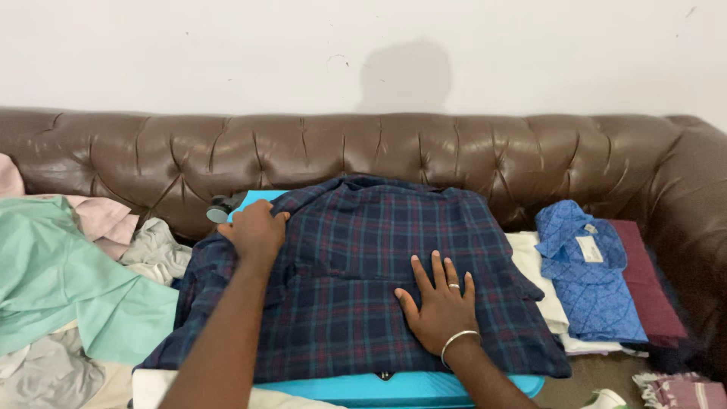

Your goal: The person folds a dark plaid shirt on a blue suitcase, then picks up a light green shirt, buttons it, and folds it on top of the suitcase.

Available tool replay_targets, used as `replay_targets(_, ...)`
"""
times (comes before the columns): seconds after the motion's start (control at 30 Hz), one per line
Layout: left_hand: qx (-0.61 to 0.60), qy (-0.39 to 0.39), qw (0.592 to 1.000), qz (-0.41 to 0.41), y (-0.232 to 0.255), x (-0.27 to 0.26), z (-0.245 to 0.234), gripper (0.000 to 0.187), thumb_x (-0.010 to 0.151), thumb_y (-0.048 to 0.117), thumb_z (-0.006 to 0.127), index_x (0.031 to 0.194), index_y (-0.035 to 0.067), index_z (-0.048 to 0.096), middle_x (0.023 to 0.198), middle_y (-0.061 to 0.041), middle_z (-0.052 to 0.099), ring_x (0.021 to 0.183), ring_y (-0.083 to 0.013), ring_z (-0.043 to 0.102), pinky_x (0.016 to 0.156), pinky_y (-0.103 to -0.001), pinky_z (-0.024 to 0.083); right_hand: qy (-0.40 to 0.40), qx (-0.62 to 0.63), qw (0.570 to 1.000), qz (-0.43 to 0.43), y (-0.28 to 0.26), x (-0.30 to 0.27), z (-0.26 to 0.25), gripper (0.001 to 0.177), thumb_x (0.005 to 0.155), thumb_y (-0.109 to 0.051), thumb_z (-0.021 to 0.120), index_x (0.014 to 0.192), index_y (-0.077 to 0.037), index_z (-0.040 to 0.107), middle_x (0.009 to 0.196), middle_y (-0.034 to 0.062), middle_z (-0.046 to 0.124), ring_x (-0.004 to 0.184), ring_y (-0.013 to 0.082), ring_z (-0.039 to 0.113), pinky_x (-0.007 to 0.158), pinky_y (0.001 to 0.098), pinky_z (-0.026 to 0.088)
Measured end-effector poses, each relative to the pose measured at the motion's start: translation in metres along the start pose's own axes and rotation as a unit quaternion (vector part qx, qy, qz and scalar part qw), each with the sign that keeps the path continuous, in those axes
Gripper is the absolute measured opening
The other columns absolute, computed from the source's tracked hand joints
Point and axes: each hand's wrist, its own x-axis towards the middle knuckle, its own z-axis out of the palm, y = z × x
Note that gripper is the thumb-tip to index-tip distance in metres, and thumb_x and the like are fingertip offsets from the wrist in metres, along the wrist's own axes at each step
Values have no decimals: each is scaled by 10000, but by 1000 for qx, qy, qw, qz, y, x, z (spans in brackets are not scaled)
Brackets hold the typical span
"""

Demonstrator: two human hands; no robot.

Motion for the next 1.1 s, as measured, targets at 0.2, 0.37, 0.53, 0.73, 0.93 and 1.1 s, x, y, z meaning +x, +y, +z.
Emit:
replay_targets(0.2, -57, 148, 981, 110, -2, -48, 10, 261, 863, 290, 767, 1081, 148, 745, 1023, -69, 697, 1021, -324, 616, 940, -520, 395, -2, -17, 1000, 7, -2, 0, -6, 773, 950, -695, 353, 1611, -311, 240, 1700, 94, 146, 1556, 293, 114, 1221, 566, 94)
replay_targets(0.37, -97, 129, 982, 98, 5, -50, -4, 230, 854, 225, 737, 1081, 207, 769, 956, -50, 671, 982, -301, 612, 932, -494, 400, -138, -62, 987, 61, -32, 25, -52, 753, 963, -709, 440, 1573, -270, 386, 1690, 76, 247, 1565, 279, 240, 1268, 569, 107)
replay_targets(0.53, -137, 121, 977, 107, 6, -52, -9, 233, 873, 174, 696, 1063, 267, 795, 908, -45, 642, 948, -284, 599, 921, -484, 396, 98, 107, 952, -270, -94, 93, -51, 535, 908, -346, 679, 1408, -176, 593, 1491, 112, 541, 1344, 345, 522, 1122, 465, 409)
replay_targets(0.73, -161, 125, 974, 98, 5, -52, -12, 188, 879, 185, 689, 1010, 258, 803, 944, -37, 656, 990, -281, 594, 941, -510, 380, 85, 115, 883, -447, -150, 202, -35, 401, 729, -257, 813, 1108, -141, 755, 1410, 160, 588, 1317, 380, 520, 1100, 492, 413)
replay_targets(0.93, -172, 126, 976, 48, 2, -54, -12, 201, 915, 169, 683, 1073, 222, 796, 953, -45, 657, 992, -273, 598, 993, -464, 388, -64, -254, 922, -286, -151, 201, -111, 447, 786, -557, 802, 1083, -224, 793, 1440, 15, 591, 1349, 278, 539, 1144, 439, 431)
replay_targets(1.1, -183, 131, 973, 49, 4, -53, -15, 220, 897, 142, 684, 1069, 224, 795, 935, -38, 652, 972, -266, 600, 981, -462, 396, -89, -393, 904, -145, -123, 188, -161, 605, 826, -520, 819, 1330, -223, 665, 1478, 14, 553, 1404, 247, 460, 1166, 485, 360)
